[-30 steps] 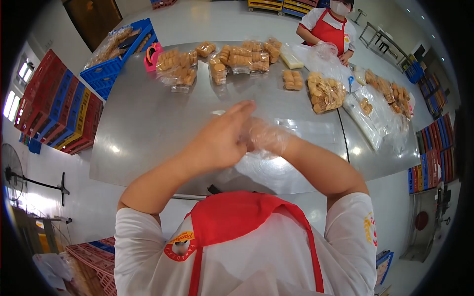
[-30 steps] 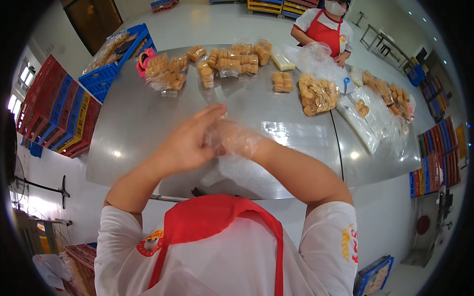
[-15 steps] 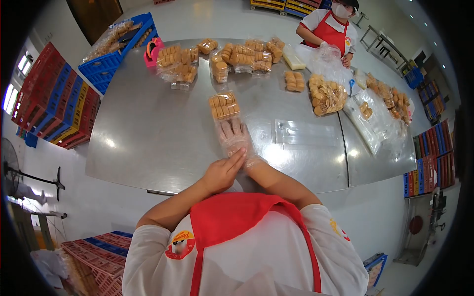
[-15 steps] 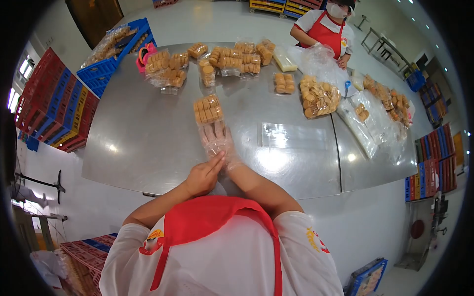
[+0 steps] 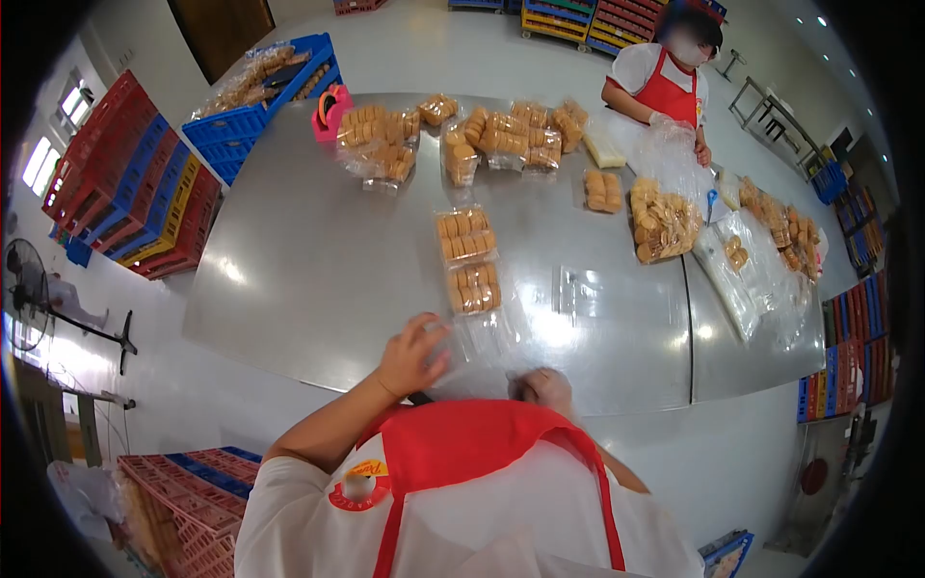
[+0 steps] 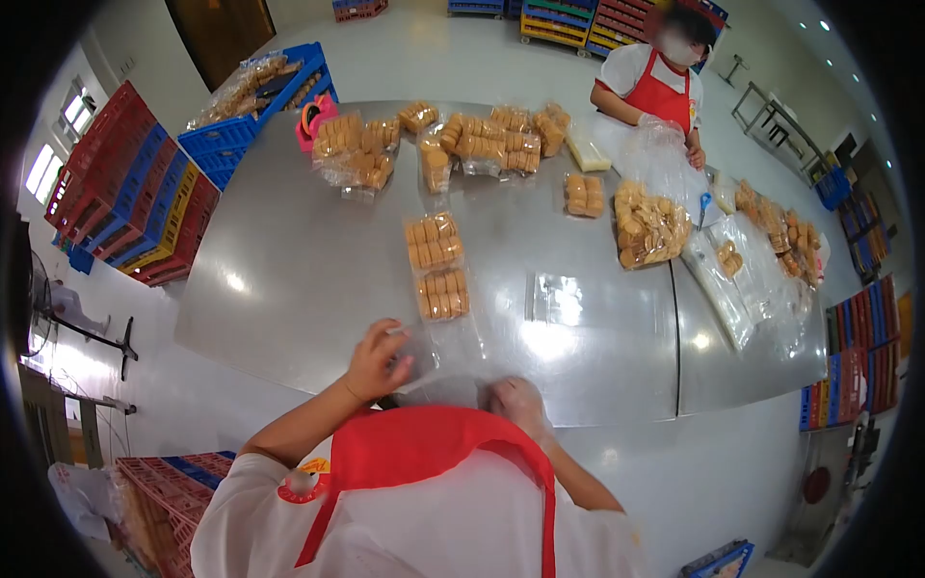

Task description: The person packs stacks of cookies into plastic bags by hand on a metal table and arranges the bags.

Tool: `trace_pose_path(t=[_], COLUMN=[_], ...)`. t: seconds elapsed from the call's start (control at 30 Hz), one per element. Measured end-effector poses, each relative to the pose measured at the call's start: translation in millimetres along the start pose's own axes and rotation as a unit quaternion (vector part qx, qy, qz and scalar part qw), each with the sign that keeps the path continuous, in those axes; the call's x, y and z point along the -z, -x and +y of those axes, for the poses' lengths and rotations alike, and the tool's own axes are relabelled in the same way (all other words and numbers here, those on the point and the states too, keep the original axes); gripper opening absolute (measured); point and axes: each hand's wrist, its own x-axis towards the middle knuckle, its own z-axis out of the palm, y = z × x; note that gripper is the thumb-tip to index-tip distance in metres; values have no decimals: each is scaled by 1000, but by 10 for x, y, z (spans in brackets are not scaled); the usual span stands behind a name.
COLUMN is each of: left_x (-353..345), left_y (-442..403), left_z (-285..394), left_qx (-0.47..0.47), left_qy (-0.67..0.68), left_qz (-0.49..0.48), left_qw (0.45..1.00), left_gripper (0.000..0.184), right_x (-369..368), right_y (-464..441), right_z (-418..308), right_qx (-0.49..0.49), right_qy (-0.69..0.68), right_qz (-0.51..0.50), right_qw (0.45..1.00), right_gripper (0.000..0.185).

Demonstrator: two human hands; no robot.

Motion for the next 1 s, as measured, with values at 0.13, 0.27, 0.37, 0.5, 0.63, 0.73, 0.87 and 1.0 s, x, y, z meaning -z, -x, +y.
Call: trace_pose_path(t=[0.13, 0.27, 0.37, 0.5, 0.63, 0.73, 0.87, 1.0], left_x=[147, 163, -189, -590, -879, -959, -900, -173], left_y=[-500, -1681, -2347, -2992, -3137, -3059, -2785, -2553], left_z=[-509, -763, -1194, -1344, -1489, -1706, -2532, -1452], left_qx=[105, 132, 102, 275, 331, 351, 330, 405], left_qy=[24, -2, -165, -229, -182, -142, 27, 367], left_qz=[43, 23, -22, -96, -90, -40, 42, 69], left_qw=[993, 991, 981, 929, 921, 925, 943, 835], left_gripper=[25, 29, 45, 68, 74, 75, 72, 73], right_x=[-80, -49, 39, 64, 132, 122, 146, 127], right_y=[165, -50, -176, -313, -353, -338, -352, -343], right_z=[-30, -60, -100, -174, -290, -321, -378, -311], right_qx=[-38, -1, -17, -33, -29, -40, -51, -56], right_qy=[-117, -63, -13, 25, 70, 76, 59, 60], right_qz=[223, 246, 237, 277, 285, 282, 282, 276], right_qw=[967, 967, 971, 960, 955, 955, 956, 957], right_gripper=[19, 15, 13, 10, 9, 7, 8, 11])
